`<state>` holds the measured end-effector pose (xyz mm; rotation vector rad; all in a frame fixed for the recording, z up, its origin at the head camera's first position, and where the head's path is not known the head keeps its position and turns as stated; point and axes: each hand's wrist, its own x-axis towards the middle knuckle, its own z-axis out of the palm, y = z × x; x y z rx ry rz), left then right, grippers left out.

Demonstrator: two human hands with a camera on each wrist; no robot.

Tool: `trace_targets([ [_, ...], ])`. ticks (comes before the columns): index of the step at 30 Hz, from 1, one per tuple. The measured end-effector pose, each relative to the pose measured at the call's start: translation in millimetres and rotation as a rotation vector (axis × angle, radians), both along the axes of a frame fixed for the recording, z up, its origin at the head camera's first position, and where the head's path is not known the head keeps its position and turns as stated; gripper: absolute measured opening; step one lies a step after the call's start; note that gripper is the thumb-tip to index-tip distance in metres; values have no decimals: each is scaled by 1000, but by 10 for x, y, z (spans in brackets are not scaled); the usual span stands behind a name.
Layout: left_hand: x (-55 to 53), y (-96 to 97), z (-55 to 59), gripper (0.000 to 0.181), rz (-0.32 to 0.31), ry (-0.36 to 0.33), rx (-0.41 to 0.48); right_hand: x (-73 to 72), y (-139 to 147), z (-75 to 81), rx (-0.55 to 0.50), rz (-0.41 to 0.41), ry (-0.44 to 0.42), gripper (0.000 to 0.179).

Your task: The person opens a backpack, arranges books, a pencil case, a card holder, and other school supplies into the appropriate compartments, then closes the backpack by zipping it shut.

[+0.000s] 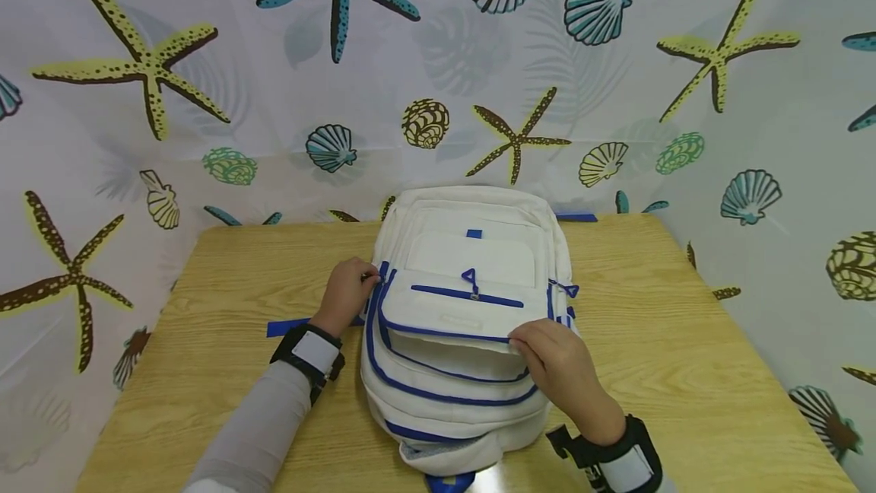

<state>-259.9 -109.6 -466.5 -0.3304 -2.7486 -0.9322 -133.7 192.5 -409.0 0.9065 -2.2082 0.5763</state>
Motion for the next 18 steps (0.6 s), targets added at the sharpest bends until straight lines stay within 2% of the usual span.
trace_targets([
  [3,-36,15,-2,10,19,-26,35,1,-4,-2,3,-4,-4,5],
  [9,-82,28,-24,10,41,-15,96,5,-10,-10,8,-16,-16,8],
  [13,-107,2,-68,10,56,-65,152,10,-7,-18,14,-23,-19,3],
  [18,-114,-104,-86,18,40,-152,179,3,5,-24,16,-35,-6,37],
])
